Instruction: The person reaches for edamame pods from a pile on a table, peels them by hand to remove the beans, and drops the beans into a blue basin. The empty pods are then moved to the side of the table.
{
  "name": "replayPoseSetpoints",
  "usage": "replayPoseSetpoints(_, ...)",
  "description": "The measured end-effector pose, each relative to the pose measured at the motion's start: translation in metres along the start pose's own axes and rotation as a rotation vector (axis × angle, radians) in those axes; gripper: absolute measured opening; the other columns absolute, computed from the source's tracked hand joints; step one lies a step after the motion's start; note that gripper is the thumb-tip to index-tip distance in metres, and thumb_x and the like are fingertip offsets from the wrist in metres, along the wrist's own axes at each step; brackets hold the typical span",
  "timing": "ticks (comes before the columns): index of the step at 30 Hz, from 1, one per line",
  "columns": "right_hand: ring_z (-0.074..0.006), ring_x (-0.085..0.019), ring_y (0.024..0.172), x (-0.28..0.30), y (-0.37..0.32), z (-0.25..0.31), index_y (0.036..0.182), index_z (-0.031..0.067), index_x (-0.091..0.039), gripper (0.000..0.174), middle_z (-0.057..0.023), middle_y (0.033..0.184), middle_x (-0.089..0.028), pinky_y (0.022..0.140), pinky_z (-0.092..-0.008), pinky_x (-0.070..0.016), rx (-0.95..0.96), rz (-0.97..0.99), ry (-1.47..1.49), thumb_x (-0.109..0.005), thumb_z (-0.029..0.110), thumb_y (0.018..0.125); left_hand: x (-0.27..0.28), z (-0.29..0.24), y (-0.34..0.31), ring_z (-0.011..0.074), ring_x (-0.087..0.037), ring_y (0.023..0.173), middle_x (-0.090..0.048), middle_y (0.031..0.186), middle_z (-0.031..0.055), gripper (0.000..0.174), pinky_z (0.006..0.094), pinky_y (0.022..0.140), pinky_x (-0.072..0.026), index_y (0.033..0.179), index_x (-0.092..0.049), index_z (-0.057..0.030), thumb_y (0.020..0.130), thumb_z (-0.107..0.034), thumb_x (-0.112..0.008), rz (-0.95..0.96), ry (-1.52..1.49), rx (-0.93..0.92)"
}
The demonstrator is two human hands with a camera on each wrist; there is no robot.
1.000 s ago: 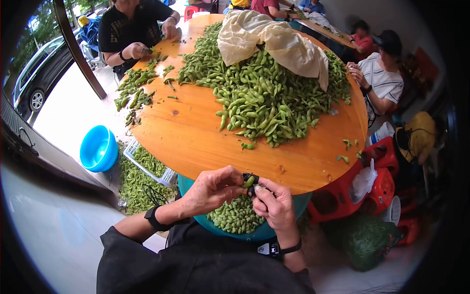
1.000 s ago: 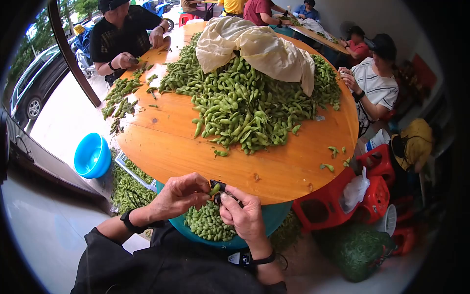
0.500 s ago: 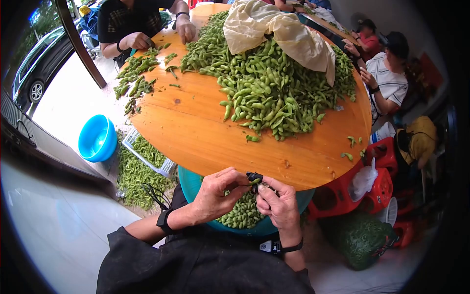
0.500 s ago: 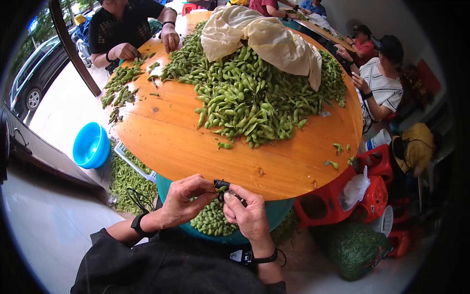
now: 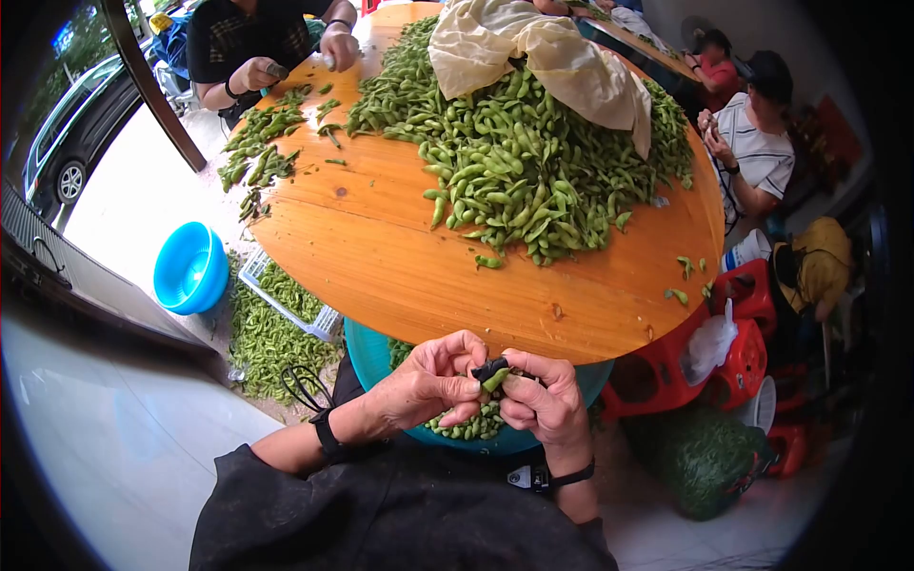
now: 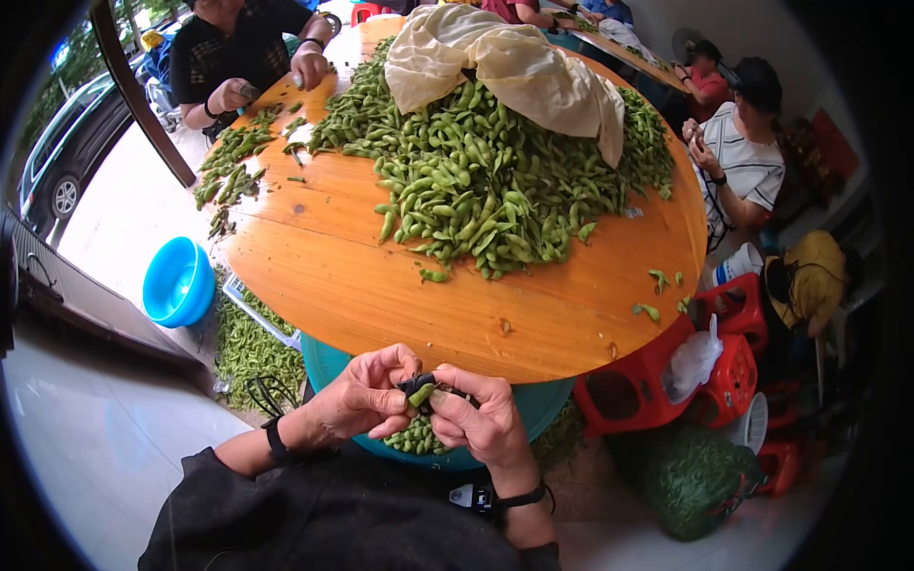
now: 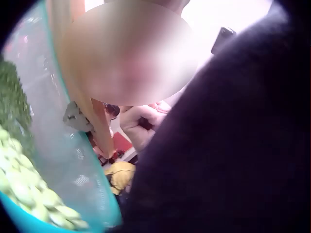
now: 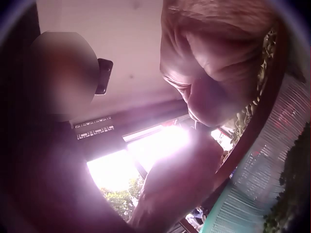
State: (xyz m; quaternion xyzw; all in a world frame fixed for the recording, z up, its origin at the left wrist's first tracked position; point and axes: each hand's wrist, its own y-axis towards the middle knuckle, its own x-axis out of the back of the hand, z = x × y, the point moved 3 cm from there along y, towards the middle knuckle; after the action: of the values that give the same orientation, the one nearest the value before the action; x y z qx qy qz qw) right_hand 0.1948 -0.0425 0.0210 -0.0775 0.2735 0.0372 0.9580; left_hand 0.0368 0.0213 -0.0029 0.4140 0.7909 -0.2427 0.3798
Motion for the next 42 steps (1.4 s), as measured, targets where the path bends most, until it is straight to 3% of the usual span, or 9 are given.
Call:
replayPoseSetpoints(3, -0.0022, -0.043, 0.057, -0.004, 0.0, 0.003, 0.106, -0.0067, -0.06, 0.014, 0.0024, 0.076, -0.047, 0.047, -0.0186, -0.0327, -0.093, 0.068, 0.052, -0.052, 0.0, 0.097, -0.003, -0.001, 0.0, 0.0118, -0.059, 0.061, -0.062, 0.082, 0.0041, 0.023, 0.0236, 0.05, -0.0449, 0.106, -0.05, -0.0032, 0.092, -0.007, -0.067, 0.111, -0.079, 0.072)
replayPoseSetpoints(6, -0.0093, -0.049, 0.056, -0.005, 0.001, -0.001, 0.102, -0.0061, -0.061, 0.012, -0.0018, 0.074, -0.051, 0.049, -0.0237, -0.039, -0.024, -0.067, -0.24, -0.056, 0.0, 0.093, -0.001, -0.005, 0.003, 0.0088, -0.06, 0.066, -0.061, 0.079, 0.002, 0.025, 0.0227, 0.053, -0.0461, 0.111, -0.052, -0.0017, 0.094, -0.016, -0.066, -0.042, 0.467, -0.104)
replayPoseSetpoints(8, -0.0221, -0.057, 0.061, -0.008, 0.0, 0.004, 0.1, -0.005, -0.063, 0.014, -0.0106, 0.075, -0.056, 0.056, -0.0307, -0.0454, 0.313, -0.091, -0.936, -0.061, -0.001, 0.086, -0.004, -0.007, 0.003, 0.0084, -0.06, 0.067, -0.061, 0.08, 0.0015, 0.025, 0.0234, 0.054, -0.0468, 0.109, -0.054, -0.0016, 0.094, -0.016, -0.067, -0.093, 0.608, -0.078)
replayPoseSetpoints(11, -0.0113, -0.057, 0.056, -0.01, -0.002, 0.007, 0.097, -0.0069, -0.062, 0.013, -0.0077, 0.071, -0.054, 0.051, -0.0259, -0.0439, 0.402, -0.13, -1.023, -0.061, 0.001, 0.087, -0.006, -0.006, 0.005, 0.0145, -0.064, 0.067, -0.064, 0.079, 0.0064, 0.023, 0.0296, 0.055, -0.0486, 0.106, -0.057, -0.0002, 0.093, -0.015, -0.067, -0.154, 0.766, -0.071)
replayPoseSetpoints(13, -0.0125, -0.058, 0.057, -0.009, -0.002, 0.007, 0.096, -0.007, -0.062, 0.012, -0.0085, 0.072, -0.054, 0.051, -0.0266, -0.044, 0.426, -0.135, -1.04, -0.061, -0.001, 0.086, -0.016, -0.012, 0.005, 0.0168, -0.064, 0.064, -0.063, 0.076, 0.0078, 0.019, 0.0295, 0.058, -0.0504, 0.108, -0.056, 0.0005, 0.097, -0.013, -0.061, -0.078, 1.331, -0.35)
replayPoseSetpoints(15, -0.0137, -0.059, 0.058, -0.009, -0.004, 0.007, 0.095, -0.007, -0.062, 0.011, -0.0094, 0.072, -0.054, 0.051, -0.0273, -0.044, 0.453, -0.136, -1.055, -0.06, -0.002, 0.085, -0.015, -0.012, 0.004, 0.0219, -0.064, 0.065, -0.063, 0.074, 0.0111, 0.017, 0.0327, 0.058, -0.0505, 0.109, -0.056, 0.0011, 0.096, -0.01, -0.059, -0.065, 1.313, -0.328)
replayPoseSetpoints(17, -0.0332, -0.063, 0.072, -0.006, -0.005, 0.005, 0.097, -0.0048, -0.064, 0.016, -0.0166, 0.081, -0.06, 0.063, -0.0363, -0.0488, 0.319, -0.17, -1.032, -0.062, -0.001, 0.081, -0.013, -0.013, 0.003, 0.0322, -0.066, 0.065, -0.063, 0.07, 0.0177, 0.017, 0.0391, 0.058, -0.0505, 0.11, -0.056, 0.0022, 0.094, -0.004, -0.056, -0.036, 1.28, -0.285)
replayPoseSetpoints(24, -0.0338, -0.059, 0.071, -0.025, -0.007, -0.003, 0.1, -0.0061, -0.062, 0.018, -0.0168, 0.083, -0.055, 0.06, -0.0372, -0.0477, 0.551, -0.361, -1.225, -0.059, -0.006, 0.082, -0.009, -0.005, 0.002, 0.0095, -0.057, 0.06, -0.057, 0.067, 0.0038, 0.036, 0.0269, 0.056, -0.0471, 0.136, -0.049, 0.0026, 0.104, -0.012, -0.041, -0.098, 0.709, -0.001)
replayPoseSetpoints(42, -0.0341, -0.059, 0.07, -0.032, -0.003, -0.016, 0.102, -0.0073, -0.061, 0.019, -0.0198, 0.086, -0.053, 0.058, -0.0397, -0.0512, 0.863, -0.476, -1.462, -0.061, -0.006, 0.084, -0.026, 0.019, 0.008, 0.0038, -0.05, 0.072, -0.061, 0.085, 0.0003, 0.043, 0.0195, 0.065, -0.0437, 0.129, -0.058, 0.0019, 0.09, 0.002, -0.037, -0.437, 0.402, -0.274)
